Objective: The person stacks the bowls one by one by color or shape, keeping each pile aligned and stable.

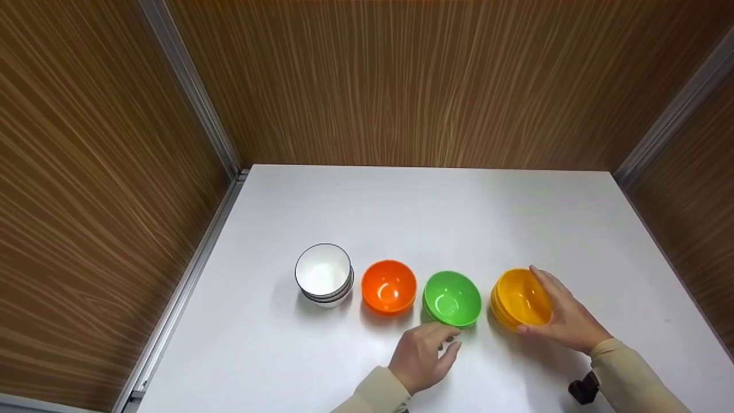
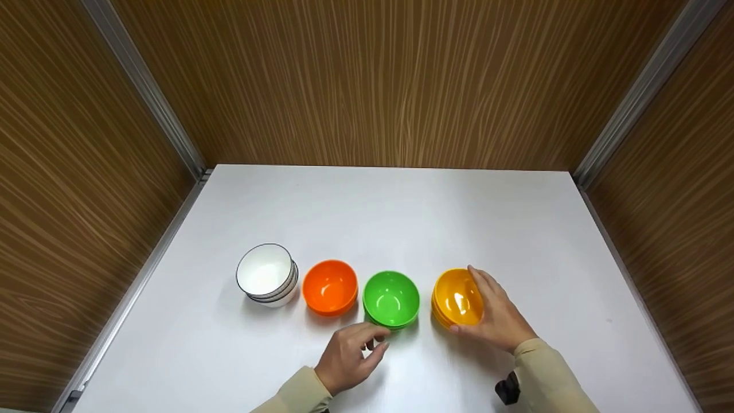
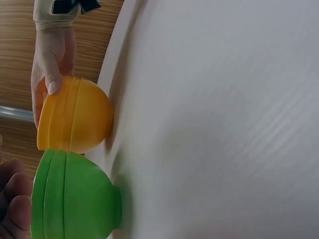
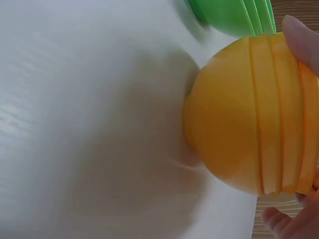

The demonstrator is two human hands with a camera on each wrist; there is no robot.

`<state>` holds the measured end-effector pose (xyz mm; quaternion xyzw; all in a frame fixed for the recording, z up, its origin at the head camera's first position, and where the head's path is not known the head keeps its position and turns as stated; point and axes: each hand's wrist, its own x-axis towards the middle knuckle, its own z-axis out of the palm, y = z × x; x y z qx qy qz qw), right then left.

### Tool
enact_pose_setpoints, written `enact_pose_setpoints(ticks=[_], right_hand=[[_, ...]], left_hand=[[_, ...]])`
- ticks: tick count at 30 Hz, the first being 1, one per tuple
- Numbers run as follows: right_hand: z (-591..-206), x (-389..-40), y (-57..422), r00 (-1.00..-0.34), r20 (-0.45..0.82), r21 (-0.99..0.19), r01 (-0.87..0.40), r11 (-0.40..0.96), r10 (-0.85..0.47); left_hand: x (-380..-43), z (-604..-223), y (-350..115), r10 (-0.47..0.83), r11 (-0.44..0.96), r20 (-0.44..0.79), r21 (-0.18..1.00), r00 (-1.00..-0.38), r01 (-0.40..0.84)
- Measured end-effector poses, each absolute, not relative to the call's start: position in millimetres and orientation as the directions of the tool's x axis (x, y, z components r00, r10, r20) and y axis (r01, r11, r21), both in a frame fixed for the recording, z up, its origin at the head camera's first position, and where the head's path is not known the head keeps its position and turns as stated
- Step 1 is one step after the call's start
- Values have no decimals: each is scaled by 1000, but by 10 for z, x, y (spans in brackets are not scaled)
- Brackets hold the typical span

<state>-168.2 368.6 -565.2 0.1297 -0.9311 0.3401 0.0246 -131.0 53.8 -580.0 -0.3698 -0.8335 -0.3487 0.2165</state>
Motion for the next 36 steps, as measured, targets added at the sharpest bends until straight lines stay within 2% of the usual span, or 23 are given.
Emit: enact_pose_setpoints(ticks=[5, 12, 18, 24, 36], right_hand=[[-5713, -1657, 3677, -967, 138, -655, -250, 713, -213], [-5874, -1574, 3706, -990, 74, -775, -132, 618, -119], [-5972, -1576, 3668, -996, 53, -819, -81, 568, -66], [-5992, -1627, 3588, -998, 35, -861, -60, 505, -57], [-5992, -1648, 3546, -998, -8, -898, -23, 440, -69]], left_hand=[[-1296, -5841, 433, 426, 481, 625, 456, -654, 749], [-1275, -5900, 307, 385, 491, 628, 481, -676, 726], [-1269, -5950, 237, 355, 501, 601, 525, -717, 688], [-1270, -5982, 177, 322, 518, 564, 568, -761, 640], [-1264, -5995, 119, 290, 517, 560, 591, -776, 619]])
